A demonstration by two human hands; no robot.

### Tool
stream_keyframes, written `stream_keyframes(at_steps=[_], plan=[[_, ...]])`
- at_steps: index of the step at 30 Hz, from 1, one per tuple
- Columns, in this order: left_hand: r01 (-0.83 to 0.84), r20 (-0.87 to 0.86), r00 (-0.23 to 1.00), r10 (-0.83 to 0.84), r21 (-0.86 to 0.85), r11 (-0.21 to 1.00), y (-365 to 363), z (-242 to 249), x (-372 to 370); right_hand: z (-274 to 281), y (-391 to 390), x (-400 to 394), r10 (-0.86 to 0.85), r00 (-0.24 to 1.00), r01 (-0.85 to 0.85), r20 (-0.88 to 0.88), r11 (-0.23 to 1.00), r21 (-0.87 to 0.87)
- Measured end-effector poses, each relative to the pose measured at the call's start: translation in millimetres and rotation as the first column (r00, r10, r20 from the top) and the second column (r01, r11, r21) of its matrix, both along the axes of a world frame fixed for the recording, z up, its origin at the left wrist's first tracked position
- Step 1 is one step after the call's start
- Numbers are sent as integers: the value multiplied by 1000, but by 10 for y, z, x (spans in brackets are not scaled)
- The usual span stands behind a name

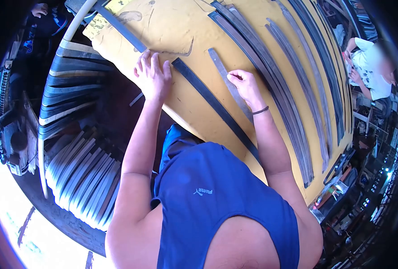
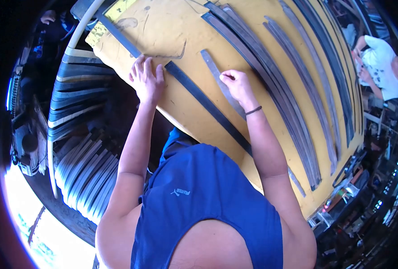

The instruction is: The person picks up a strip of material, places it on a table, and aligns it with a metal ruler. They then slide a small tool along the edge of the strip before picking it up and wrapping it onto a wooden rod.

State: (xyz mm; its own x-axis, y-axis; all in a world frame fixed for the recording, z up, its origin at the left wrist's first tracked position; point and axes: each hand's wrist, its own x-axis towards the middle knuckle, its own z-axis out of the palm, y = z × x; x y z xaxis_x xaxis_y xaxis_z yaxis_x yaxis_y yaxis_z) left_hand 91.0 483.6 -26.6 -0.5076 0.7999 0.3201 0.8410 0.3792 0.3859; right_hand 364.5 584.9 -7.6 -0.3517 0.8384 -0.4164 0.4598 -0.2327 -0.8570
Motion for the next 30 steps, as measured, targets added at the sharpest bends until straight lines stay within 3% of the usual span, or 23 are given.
stream_keyframes(at_steps=[5,11,12,14,20,26,30], plan=[[-7,-14,1000,7,13,1000,13,-17,-14,31,13,41,5,998,-9,-66,998,-64],[-1,-62,998,2,8,1000,17,-50,-5,56,-68,179,30,990,-29,-141,1000,10],[-1,-92,996,2,11,1000,22,-66,-8,92,-133,243,19,992,-8,-125,996,88],[5,-96,995,-4,11,1000,19,-92,-16,155,-243,364,3,996,20,-91,969,248],[74,-88,993,-73,10,997,-36,6,18,146,-907,1211,-116,921,-158,371,761,630],[109,-135,984,-116,-64,992,-43,-176,-43,81,-1491,1206,-273,825,-140,495,750,647],[283,-188,944,-271,40,958,-14,-359,-188,39,-1512,1038,-353,793,-90,496,738,669]])
